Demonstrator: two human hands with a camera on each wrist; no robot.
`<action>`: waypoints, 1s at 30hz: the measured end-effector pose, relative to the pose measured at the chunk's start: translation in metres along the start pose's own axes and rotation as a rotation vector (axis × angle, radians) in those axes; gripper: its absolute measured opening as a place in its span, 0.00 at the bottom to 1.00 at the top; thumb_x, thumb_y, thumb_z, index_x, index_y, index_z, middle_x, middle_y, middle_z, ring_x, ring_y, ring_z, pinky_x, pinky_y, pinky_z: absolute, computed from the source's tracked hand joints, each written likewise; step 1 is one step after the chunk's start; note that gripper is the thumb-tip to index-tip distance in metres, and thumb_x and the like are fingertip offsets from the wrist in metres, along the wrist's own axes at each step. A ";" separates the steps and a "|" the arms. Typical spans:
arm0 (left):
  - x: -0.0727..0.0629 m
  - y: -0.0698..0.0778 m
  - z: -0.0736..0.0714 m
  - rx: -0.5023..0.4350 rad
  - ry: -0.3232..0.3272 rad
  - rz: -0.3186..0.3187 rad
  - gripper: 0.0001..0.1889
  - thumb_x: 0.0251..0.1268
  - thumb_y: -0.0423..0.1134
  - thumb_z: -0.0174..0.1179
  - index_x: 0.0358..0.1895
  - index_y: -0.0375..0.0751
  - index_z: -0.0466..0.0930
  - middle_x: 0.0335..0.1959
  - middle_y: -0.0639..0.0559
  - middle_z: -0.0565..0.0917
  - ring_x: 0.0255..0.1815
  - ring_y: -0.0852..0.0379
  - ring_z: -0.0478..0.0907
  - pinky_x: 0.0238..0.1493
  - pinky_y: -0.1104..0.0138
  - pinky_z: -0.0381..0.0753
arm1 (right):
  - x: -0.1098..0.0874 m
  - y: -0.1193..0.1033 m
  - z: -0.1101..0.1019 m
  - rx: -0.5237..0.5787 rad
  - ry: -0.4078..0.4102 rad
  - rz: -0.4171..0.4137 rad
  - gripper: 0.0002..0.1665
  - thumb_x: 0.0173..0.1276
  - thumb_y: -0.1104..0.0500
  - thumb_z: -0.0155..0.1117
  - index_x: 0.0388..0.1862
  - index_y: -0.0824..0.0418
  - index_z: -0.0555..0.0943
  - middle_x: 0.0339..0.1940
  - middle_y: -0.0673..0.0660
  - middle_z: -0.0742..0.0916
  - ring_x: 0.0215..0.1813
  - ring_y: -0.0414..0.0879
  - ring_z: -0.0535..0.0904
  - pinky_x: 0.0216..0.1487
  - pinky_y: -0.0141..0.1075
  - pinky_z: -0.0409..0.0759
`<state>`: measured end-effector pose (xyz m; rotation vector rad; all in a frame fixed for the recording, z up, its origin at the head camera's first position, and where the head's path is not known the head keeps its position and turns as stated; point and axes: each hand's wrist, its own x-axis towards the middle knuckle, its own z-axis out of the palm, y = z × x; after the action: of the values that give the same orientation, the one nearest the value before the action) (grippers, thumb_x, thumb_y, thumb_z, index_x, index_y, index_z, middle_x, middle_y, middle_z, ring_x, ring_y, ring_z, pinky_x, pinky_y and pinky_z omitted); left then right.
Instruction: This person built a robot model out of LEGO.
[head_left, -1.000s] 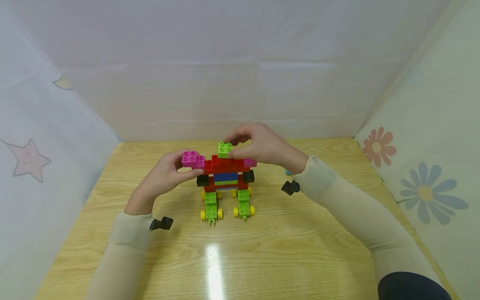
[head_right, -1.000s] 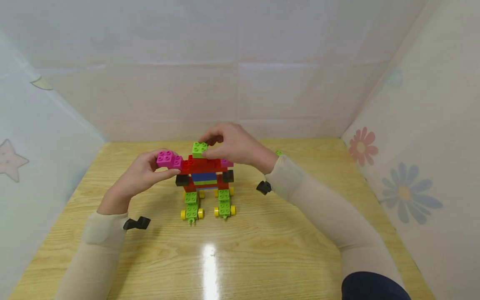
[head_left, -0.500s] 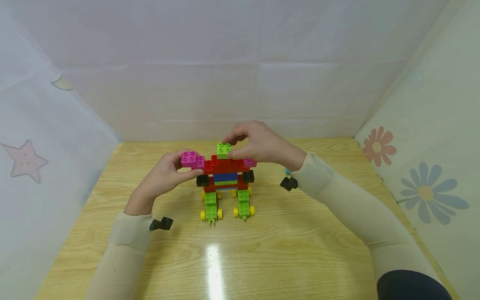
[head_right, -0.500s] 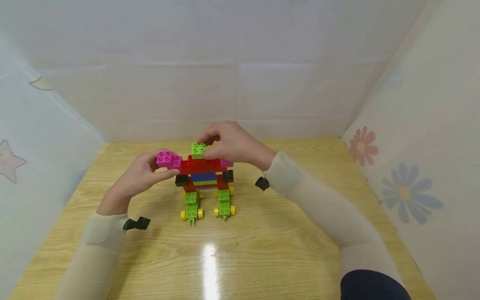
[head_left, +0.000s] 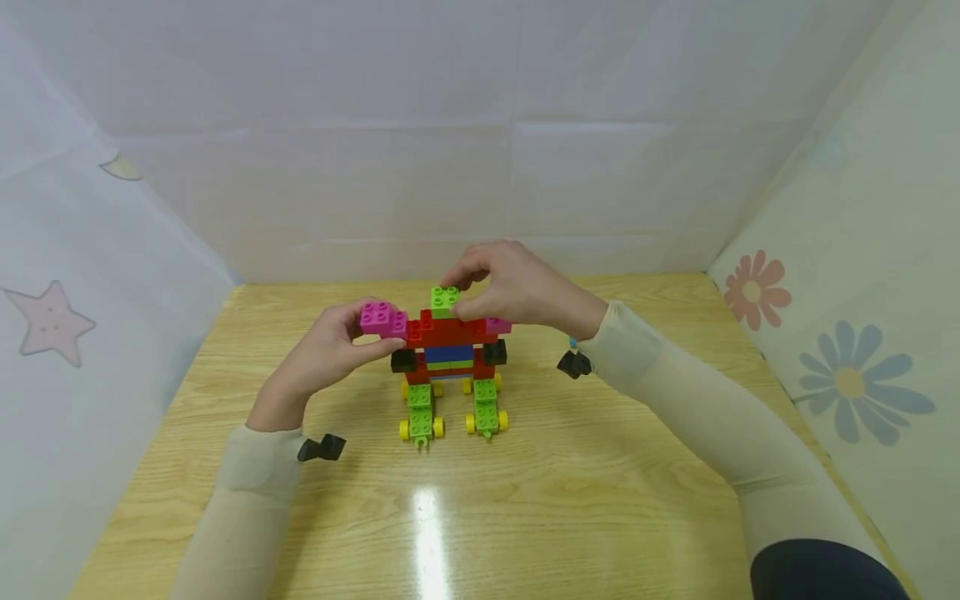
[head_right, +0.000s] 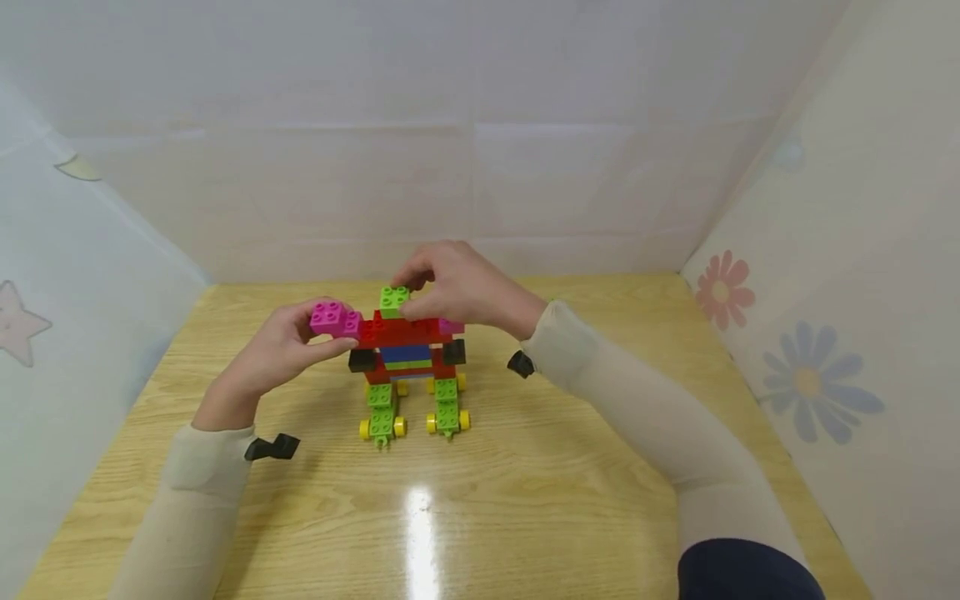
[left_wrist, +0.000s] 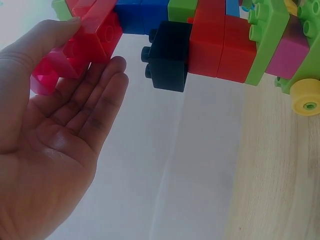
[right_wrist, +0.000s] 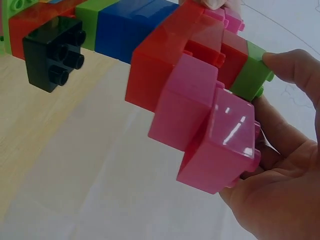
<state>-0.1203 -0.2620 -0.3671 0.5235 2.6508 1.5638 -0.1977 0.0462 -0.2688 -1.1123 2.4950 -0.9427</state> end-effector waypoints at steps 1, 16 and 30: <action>0.000 0.000 0.000 0.000 0.001 0.001 0.16 0.77 0.36 0.74 0.62 0.40 0.86 0.52 0.50 0.90 0.52 0.54 0.88 0.56 0.71 0.88 | 0.000 0.000 0.001 0.007 0.003 0.000 0.20 0.73 0.51 0.78 0.62 0.48 0.93 0.58 0.45 0.90 0.61 0.47 0.83 0.67 0.46 0.84; 0.000 0.002 0.002 0.005 0.003 0.007 0.17 0.77 0.35 0.74 0.64 0.38 0.85 0.52 0.52 0.91 0.52 0.57 0.89 0.57 0.71 0.88 | -0.003 0.004 0.002 0.034 -0.002 0.000 0.22 0.74 0.50 0.79 0.65 0.49 0.92 0.61 0.48 0.91 0.63 0.48 0.84 0.70 0.47 0.84; -0.002 0.001 0.000 0.008 0.003 -0.005 0.18 0.76 0.36 0.75 0.63 0.37 0.85 0.53 0.53 0.90 0.52 0.56 0.88 0.56 0.72 0.88 | -0.012 0.010 -0.007 0.193 0.044 0.061 0.22 0.74 0.49 0.80 0.65 0.50 0.91 0.62 0.50 0.92 0.64 0.47 0.86 0.72 0.49 0.85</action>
<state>-0.1186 -0.2619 -0.3667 0.5150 2.6594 1.5543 -0.1988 0.0631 -0.2706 -0.9589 2.3959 -1.1737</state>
